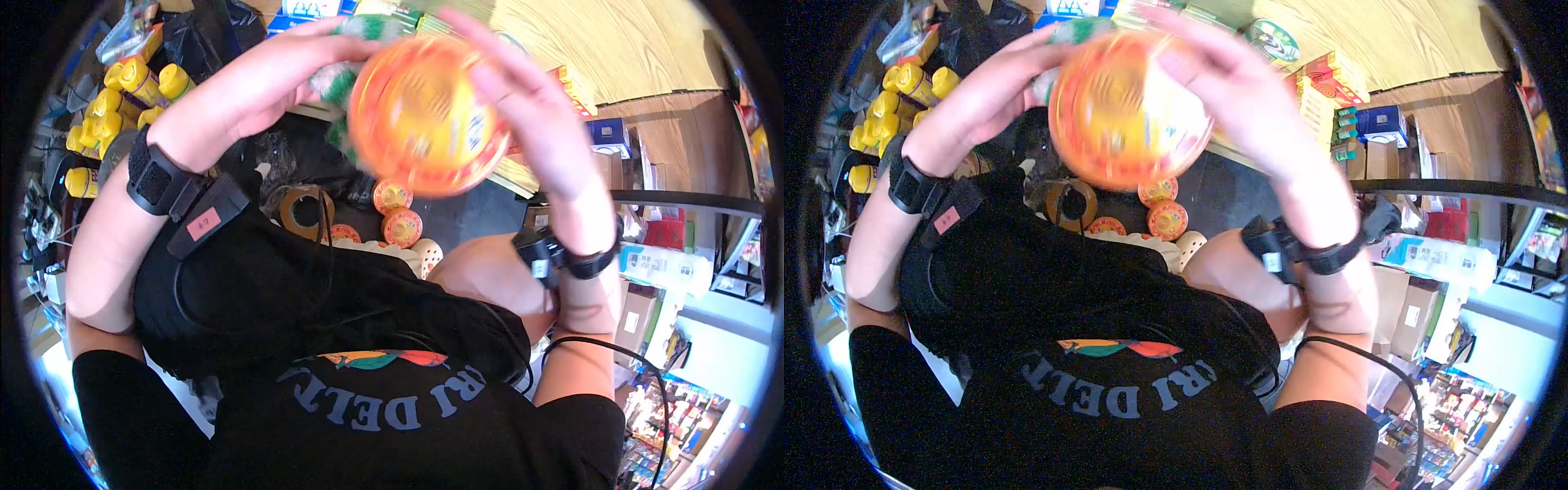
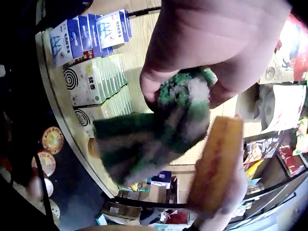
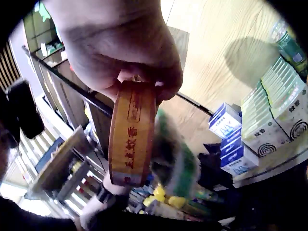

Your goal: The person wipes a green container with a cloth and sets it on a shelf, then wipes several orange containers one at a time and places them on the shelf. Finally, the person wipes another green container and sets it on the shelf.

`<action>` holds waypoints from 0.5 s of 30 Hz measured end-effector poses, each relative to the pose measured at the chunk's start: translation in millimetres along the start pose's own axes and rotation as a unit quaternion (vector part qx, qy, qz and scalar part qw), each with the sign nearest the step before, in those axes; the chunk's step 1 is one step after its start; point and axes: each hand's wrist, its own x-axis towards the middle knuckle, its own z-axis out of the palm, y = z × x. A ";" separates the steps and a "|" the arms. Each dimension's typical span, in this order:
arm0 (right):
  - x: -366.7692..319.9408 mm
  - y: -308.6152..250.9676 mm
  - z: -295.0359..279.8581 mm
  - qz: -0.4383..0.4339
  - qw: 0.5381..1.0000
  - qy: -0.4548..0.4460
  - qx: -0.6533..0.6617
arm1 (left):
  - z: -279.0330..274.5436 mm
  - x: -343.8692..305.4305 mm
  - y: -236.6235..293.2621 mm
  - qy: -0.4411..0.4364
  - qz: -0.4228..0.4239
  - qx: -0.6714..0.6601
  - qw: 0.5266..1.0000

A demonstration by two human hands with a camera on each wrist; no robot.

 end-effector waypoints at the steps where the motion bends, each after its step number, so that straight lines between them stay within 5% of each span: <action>1: -5.8 -5.4 11.4 0.032 0.997 -0.049 -0.048 | -5.9 1.4 1.7 -0.038 -0.020 -0.007 0.999; 3: -17.4 -0.3 29.8 0.039 0.991 -0.126 -0.023 | 1.6 -5.9 3.7 -0.026 -0.018 -0.050 0.998; 6: -23.4 -2.8 43.8 0.020 0.972 -0.165 -0.166 | 8.5 -13.6 7.7 -0.038 -0.014 -0.084 0.996; 10: -15.9 -0.1 41.6 0.007 0.917 -0.126 -0.378 | 0.2 -12.5 17.7 0.011 -0.008 -0.083 0.996; 15: -12.1 31.3 1.9 -0.108 0.924 -0.035 -0.366 | -11.4 -7.3 21.7 0.113 0.093 -0.077 0.986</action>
